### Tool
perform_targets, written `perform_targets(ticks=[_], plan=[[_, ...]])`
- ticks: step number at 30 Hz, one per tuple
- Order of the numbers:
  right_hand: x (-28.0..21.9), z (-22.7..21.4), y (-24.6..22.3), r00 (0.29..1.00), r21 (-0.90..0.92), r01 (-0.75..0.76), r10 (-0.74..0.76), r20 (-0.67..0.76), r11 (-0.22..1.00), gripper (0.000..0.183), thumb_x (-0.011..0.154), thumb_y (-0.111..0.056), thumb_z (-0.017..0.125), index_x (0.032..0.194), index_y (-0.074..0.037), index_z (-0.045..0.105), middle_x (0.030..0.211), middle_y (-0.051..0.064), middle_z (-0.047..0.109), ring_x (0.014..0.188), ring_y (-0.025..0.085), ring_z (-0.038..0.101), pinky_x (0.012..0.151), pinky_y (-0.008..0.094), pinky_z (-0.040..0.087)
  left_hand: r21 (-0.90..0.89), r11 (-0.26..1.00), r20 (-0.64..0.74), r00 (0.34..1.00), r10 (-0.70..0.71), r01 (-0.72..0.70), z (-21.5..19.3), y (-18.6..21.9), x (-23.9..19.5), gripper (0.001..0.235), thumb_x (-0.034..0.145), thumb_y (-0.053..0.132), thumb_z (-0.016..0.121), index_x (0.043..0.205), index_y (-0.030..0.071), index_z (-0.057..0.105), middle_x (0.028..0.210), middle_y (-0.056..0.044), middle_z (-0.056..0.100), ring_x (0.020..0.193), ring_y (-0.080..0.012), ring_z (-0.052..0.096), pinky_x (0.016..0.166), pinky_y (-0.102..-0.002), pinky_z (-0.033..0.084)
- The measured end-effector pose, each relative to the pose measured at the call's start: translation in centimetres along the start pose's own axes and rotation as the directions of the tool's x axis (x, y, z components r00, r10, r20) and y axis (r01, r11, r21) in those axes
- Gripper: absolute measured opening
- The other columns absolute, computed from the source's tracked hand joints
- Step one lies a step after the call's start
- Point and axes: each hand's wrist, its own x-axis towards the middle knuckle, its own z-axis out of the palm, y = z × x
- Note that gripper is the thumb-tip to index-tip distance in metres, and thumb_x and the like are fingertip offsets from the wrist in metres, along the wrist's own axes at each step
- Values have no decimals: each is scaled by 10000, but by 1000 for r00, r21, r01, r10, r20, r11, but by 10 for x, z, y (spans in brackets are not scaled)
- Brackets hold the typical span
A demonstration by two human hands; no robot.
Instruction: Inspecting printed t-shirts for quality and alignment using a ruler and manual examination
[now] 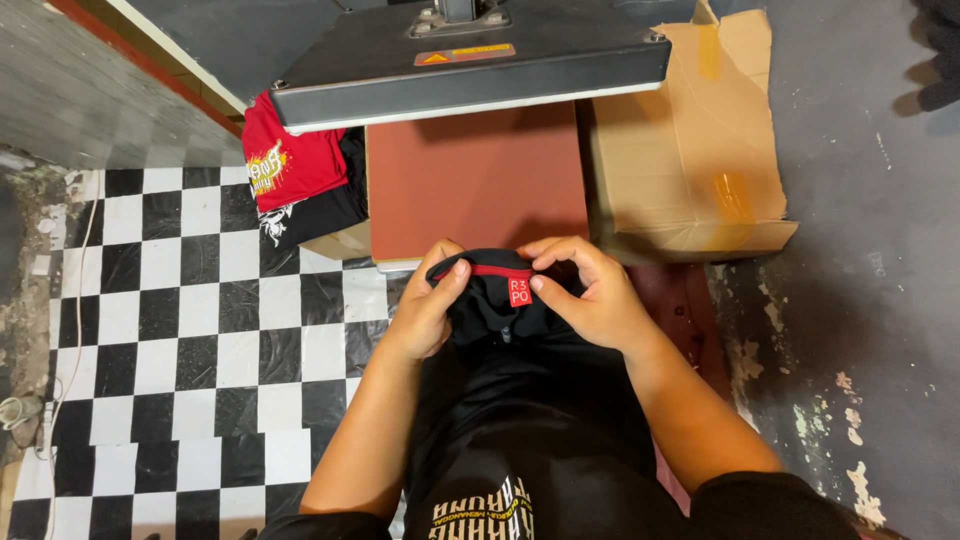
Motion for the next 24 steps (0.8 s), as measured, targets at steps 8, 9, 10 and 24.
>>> perform_targets(ticks=[8, 9, 10, 24], plan=[[0, 2, -1, 993, -60, -83, 88, 83, 995, 361, 869, -107, 796, 1203, -33, 682, 987, 120, 669, 1039, 233, 640, 957, 457, 494, 75, 997, 14, 1000, 28, -29, 1, 11, -6, 215, 1018, 241, 650, 893, 77, 588, 699, 16, 455, 679, -84, 433, 597, -211, 354], [0, 2, -1, 995, -85, -72, 78, 70, 994, 302, 867, -115, 811, 1136, -28, 706, 897, 91, 618, 958, 209, 621, 909, 425, 505, 108, 994, 15, 999, 32, -34, 2, 14, -6, 215, 1021, 238, 647, 895, 74, 593, 704, 18, 447, 688, -84, 421, 601, -214, 343], [2, 1, -1, 995, -87, -69, 76, 71, 994, 302, 867, -115, 811, 1136, -28, 706, 897, 91, 618, 958, 209, 621, 909, 425, 505, 107, 994, 16, 999, 35, -37, 1, 14, -6, 215, 1021, 238, 647, 895, 74, 593, 704, 18, 447, 688, -84, 421, 601, -214, 343], [6, 6, -6, 994, -33, -36, 40, 103, 999, 101, 913, -100, 780, 976, -52, 718, 772, 52, 599, 766, 159, 601, 755, 326, 502, 252, 968, -67, 998, 13, 5, 7, 13, -7, 400, 776, 44, 901, 1130, 22, 715, 847, -98, 758, 755, -98, 681, 697, -213, 568]])
